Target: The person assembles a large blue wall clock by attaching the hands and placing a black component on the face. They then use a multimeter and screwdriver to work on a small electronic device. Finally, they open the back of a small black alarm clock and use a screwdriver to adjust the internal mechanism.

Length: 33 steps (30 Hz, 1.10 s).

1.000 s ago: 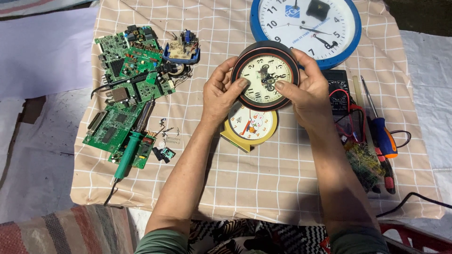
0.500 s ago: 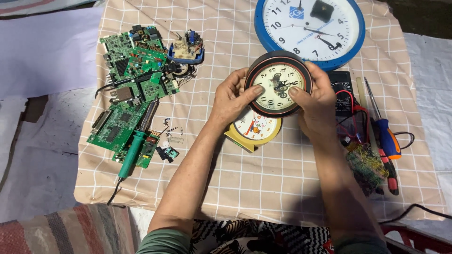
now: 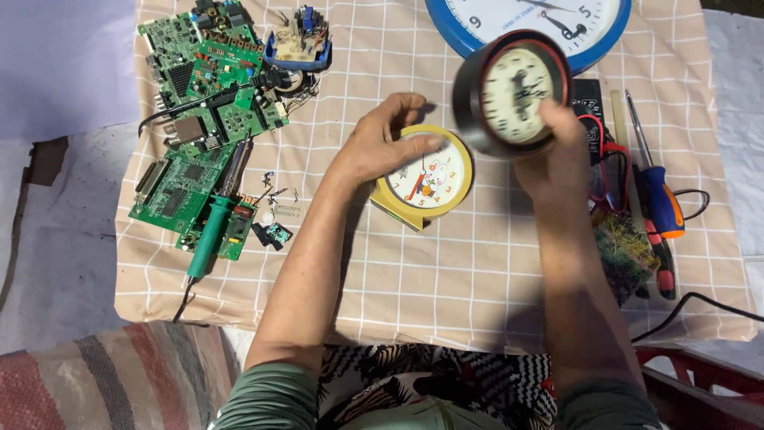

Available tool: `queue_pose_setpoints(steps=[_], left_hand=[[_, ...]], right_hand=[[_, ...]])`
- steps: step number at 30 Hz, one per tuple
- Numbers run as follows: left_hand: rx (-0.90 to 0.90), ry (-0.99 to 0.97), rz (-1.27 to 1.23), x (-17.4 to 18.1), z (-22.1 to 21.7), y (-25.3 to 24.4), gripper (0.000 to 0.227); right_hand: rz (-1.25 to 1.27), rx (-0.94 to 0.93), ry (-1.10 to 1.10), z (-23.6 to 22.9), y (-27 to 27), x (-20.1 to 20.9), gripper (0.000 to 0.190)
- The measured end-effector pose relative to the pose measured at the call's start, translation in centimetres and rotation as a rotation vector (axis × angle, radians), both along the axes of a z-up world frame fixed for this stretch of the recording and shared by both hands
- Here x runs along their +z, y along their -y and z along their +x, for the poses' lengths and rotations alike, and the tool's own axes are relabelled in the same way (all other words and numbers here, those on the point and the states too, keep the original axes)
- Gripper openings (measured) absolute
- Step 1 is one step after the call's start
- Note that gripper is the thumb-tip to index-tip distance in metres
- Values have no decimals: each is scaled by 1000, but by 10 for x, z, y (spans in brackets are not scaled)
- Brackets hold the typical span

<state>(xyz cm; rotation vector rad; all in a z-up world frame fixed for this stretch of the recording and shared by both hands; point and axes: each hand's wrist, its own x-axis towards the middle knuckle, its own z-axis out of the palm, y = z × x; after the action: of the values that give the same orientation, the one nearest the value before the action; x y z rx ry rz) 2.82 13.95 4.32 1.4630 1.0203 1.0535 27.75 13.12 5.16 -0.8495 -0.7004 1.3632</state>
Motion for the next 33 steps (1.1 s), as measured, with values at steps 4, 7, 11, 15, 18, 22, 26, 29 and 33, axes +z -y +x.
queue_pose_setpoints(steps=[4, 7, 11, 15, 18, 22, 26, 29, 33], left_hand=[[-101, -287, -42, 11, -2, 9, 68], [-71, -288, -13, 2, 2, 0, 54], [71, -188, -10, -38, -7, -22, 40], [132, -172, 6, -43, -7, -29, 32], [187, -206, 30, -31, -13, -27, 28], [335, -172, -26, -34, -34, -40, 18], [809, -301, 420, -69, -58, -61, 19], [970, -196, 828, -22, -38, -37, 14], [888, 76, 762, -9, 40, -1, 8]], right_hand=[[-137, 10, -265, 13, -13, -5, 39], [-183, -43, -284, -1, -11, 4, 37], [-218, -80, -234, -10, -8, -5, 39], [-203, -41, -172, -29, 4, 24, 28], [-232, 73, -142, -23, 7, 5, 28], [363, 210, 365, -12, 17, -16, 39], [548, 253, 657, -26, 28, 7, 19], [712, 154, 786, -12, 21, -13, 24], [561, 72, 647, -1, 15, -9, 23]])
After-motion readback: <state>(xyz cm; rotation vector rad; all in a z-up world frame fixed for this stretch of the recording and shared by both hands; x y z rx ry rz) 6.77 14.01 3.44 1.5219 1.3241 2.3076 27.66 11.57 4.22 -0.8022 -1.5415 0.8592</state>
